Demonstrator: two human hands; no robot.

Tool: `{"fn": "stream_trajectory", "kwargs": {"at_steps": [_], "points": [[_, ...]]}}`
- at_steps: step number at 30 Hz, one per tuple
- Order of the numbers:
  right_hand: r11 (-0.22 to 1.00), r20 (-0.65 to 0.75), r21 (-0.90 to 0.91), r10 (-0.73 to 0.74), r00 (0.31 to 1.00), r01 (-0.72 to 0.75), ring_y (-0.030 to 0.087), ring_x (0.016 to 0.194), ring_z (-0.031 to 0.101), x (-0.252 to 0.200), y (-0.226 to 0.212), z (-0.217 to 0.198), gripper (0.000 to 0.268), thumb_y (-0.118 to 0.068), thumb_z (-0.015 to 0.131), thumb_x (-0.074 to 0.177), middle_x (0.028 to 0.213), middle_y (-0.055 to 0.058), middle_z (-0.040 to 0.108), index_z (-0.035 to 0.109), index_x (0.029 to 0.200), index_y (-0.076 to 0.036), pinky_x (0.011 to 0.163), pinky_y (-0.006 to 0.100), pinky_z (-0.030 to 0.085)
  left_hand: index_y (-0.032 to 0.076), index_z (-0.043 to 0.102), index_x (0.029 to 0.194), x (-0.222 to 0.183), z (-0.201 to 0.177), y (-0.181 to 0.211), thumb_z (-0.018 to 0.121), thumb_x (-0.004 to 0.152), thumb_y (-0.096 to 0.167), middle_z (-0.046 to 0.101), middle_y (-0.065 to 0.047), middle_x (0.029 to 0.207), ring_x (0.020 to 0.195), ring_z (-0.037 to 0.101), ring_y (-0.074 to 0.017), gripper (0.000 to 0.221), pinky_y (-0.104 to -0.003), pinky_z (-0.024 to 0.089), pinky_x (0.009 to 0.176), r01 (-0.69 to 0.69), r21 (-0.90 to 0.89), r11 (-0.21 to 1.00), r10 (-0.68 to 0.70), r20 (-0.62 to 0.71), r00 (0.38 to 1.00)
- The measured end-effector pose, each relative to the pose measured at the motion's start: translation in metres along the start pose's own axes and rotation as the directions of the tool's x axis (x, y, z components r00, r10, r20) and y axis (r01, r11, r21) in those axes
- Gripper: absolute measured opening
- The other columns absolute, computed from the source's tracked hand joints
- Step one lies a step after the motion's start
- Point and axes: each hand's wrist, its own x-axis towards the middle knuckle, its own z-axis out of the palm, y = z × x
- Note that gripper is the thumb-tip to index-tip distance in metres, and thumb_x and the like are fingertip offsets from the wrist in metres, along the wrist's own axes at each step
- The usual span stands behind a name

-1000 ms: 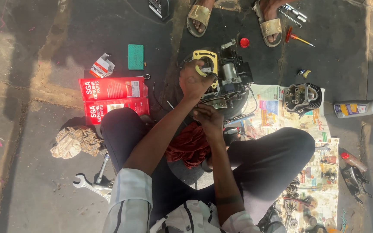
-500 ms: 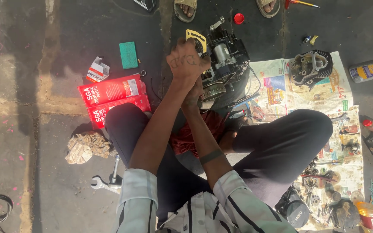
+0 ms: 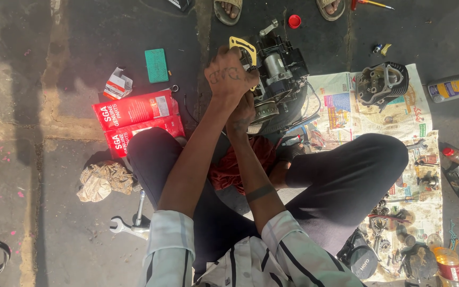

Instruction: Replacing the head gasket and reassembling the engine block of a motorcycle.

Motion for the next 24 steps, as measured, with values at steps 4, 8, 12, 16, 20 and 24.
{"fn": "stream_trajectory", "kwargs": {"at_steps": [4, 8, 12, 16, 20, 24], "points": [[0.978, -0.028, -0.115, 0.170, 0.985, -0.172, 0.024, 0.068, 0.061, -0.013, 0.013, 0.005, 0.017, -0.011, 0.077, 0.090, 0.081, 0.011, 0.063, 0.066, 0.085, 0.001, 0.051, 0.036, 0.048, 0.004, 0.071, 0.075, -0.001, 0.000, -0.002, 0.085, 0.052, 0.028, 0.067, -0.012, 0.081, 0.064, 0.071, -0.0286, 0.036, -0.041, 0.056, 0.053, 0.018, 0.007, 1.000, -0.018, 0.006, 1.000], [0.936, 0.070, -0.001, 0.351, 0.934, -0.352, 0.016, 0.045, 0.050, -0.013, 0.019, -0.003, 0.023, -0.019, 0.079, 0.092, 0.057, 0.003, 0.057, 0.068, 0.080, -0.003, 0.046, 0.032, 0.041, 0.003, 0.069, 0.074, 0.001, -0.001, -0.001, 0.084, 0.051, 0.026, 0.067, -0.012, 0.080, 0.062, 0.070, -0.0289, 0.035, -0.041, 0.055, 0.053, 0.041, -0.019, 0.999, -0.041, 0.013, 0.999], [0.925, 0.099, 0.063, 0.367, 0.925, -0.374, 0.014, 0.042, 0.052, -0.005, 0.011, -0.022, 0.022, -0.021, 0.079, 0.088, 0.051, 0.002, 0.055, 0.075, 0.098, -0.003, 0.043, 0.032, 0.042, 0.004, 0.069, 0.074, 0.003, 0.006, -0.005, 0.083, 0.051, 0.025, 0.068, -0.011, 0.081, 0.063, 0.071, -0.0285, 0.034, -0.040, 0.055, 0.053, 0.010, -0.041, 0.999, -0.012, -0.047, 0.999], [0.940, 0.121, 0.006, 0.337, 0.934, -0.340, 0.014, 0.041, 0.052, -0.005, 0.011, -0.022, 0.026, -0.022, 0.076, 0.088, 0.051, 0.004, 0.057, 0.077, 0.106, -0.002, 0.041, 0.032, 0.042, 0.004, 0.069, 0.075, -0.002, 0.002, -0.003, 0.085, 0.052, 0.025, 0.069, -0.012, 0.082, 0.063, 0.071, -0.0284, 0.035, -0.040, 0.055, 0.053, 0.022, -0.036, 0.999, -0.023, -0.032, 0.999], [0.969, 0.147, -0.092, 0.240, 0.960, -0.228, 0.019, 0.037, 0.050, -0.006, 0.031, -0.007, 0.021, -0.022, 0.073, 0.093, 0.050, 0.009, 0.055, 0.076, 0.093, -0.001, 0.041, 0.036, 0.038, 0.004, 0.070, 0.076, -0.001, 0.006, -0.005, 0.086, 0.052, 0.024, 0.070, -0.012, 0.085, 0.065, 0.071, -0.0277, 0.035, -0.040, 0.055, 0.053, 0.003, -0.052, 0.999, -0.006, -0.058, 0.998], [0.974, 0.142, -0.095, 0.219, 0.965, -0.206, 0.023, 0.038, 0.051, -0.006, 0.034, -0.007, 0.024, -0.023, 0.072, 0.092, 0.050, 0.010, 0.055, 0.073, 0.081, -0.003, 0.042, 0.038, 0.038, 0.004, 0.070, 0.077, 0.001, 0.006, -0.007, 0.086, 0.052, 0.024, 0.070, -0.012, 0.087, 0.066, 0.071, -0.0270, 0.036, -0.039, 0.056, 0.053, 0.005, -0.055, 0.998, -0.007, -0.048, 0.999]]}}
